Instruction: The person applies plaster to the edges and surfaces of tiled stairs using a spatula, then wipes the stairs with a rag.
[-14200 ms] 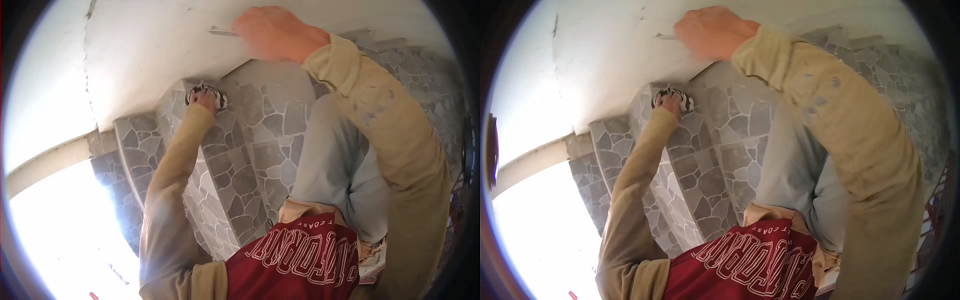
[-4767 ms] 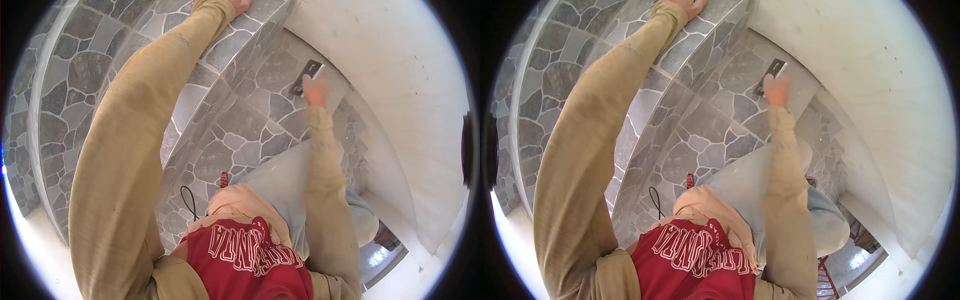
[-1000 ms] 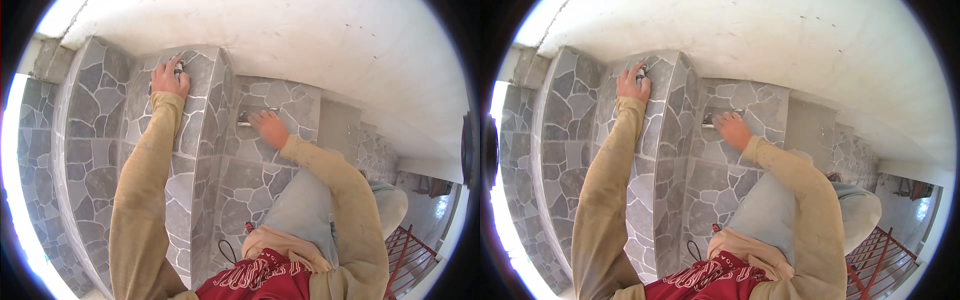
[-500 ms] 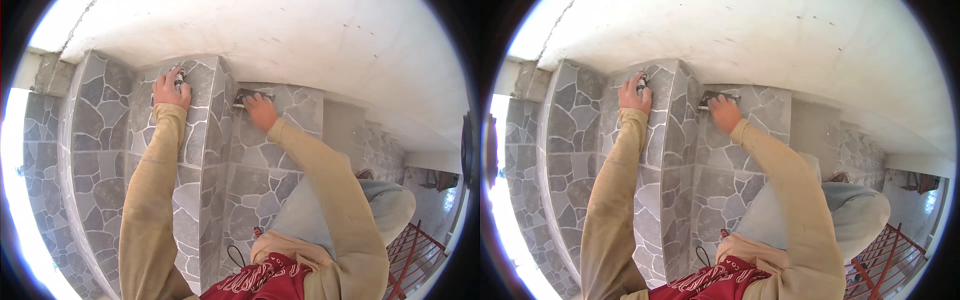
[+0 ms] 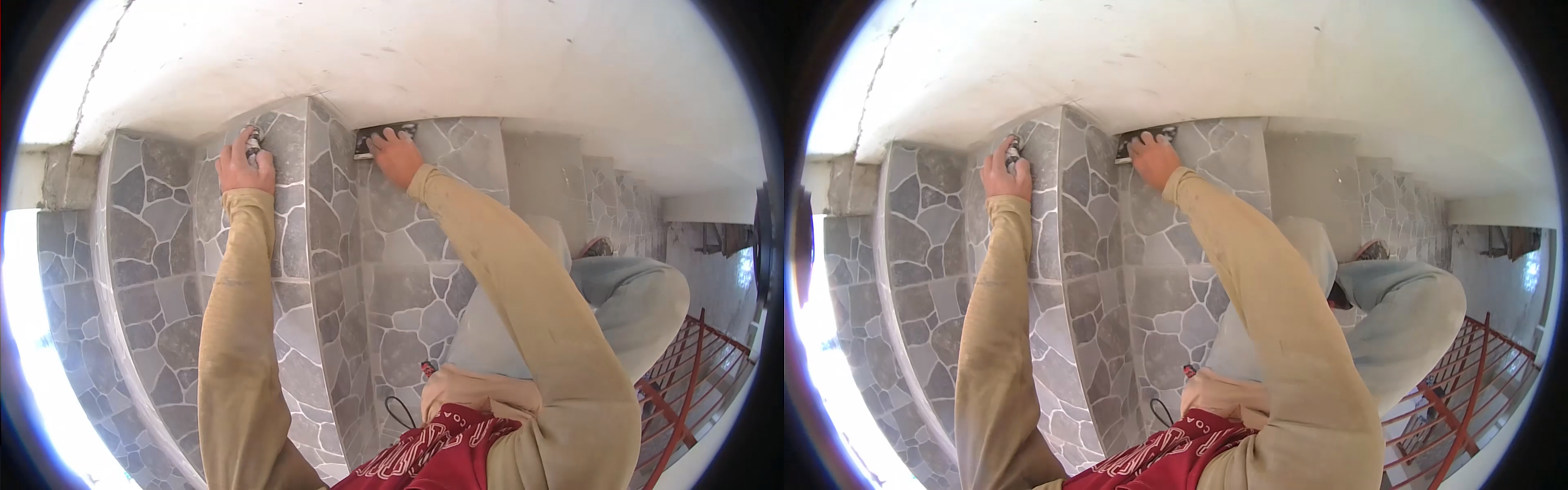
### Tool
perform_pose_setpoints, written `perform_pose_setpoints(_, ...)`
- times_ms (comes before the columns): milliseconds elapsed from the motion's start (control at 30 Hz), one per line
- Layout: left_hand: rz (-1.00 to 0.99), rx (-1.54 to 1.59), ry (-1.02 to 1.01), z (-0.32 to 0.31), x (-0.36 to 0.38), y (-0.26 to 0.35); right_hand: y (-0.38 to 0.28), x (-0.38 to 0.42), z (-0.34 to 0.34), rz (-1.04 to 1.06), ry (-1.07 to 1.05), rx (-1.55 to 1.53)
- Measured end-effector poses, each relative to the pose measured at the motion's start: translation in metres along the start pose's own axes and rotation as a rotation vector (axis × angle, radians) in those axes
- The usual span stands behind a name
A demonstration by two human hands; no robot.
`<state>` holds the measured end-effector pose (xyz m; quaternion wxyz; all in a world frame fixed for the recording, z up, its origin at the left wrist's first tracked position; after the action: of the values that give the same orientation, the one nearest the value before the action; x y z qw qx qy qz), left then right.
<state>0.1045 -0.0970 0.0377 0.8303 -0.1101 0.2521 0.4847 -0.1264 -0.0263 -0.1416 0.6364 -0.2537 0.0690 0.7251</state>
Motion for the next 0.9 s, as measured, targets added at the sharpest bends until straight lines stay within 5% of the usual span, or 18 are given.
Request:
perform_pose_setpoints(400, -0.059, 0.023, 0.044, -0.007, -0.001, -0.006, 0.100, 0.058, 0.056, -0.448, 0.016, 0.236)
perform_pose_setpoints(700, -0.025, -0.044, -0.002, -0.002, -0.002, -0.001, 0.101, 0.100, 0.165, -0.396, 0.143, 0.102)
perform_pose_setpoints(767, -0.013, -0.060, 0.003, -0.001, -0.002, -0.002, 0.100, 0.097, 0.147, -0.777, -0.031, -0.333)
perform_pose_setpoints(800, -0.016, -0.045, 0.009, -0.001, -0.002, -0.002, 0.084, 0.092, 0.139, -0.762, -0.034, -0.343)
perform_pose_setpoints(867, -0.021, -0.029, 0.023, -0.002, -0.001, 0.000, 0.053, 0.099, 0.080, -1.203, -0.270, -1.085)
perform_pose_setpoints(900, -0.021, -0.039, 0.027, 0.000, -0.002, 0.001, 0.035, 0.093, 0.064, -1.224, -0.269, -1.112)
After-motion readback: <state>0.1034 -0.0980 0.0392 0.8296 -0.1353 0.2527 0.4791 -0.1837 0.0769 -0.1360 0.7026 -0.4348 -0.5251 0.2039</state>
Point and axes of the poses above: each hand's wrist, its own x-axis away from the middle knuckle, its own z-axis out of the back of the hand, y = z × x, the point moved 6 cm from there along -x, towards the middle knuckle, and after that the axes turned 9 degrees about -z, right-handed, at the moved point
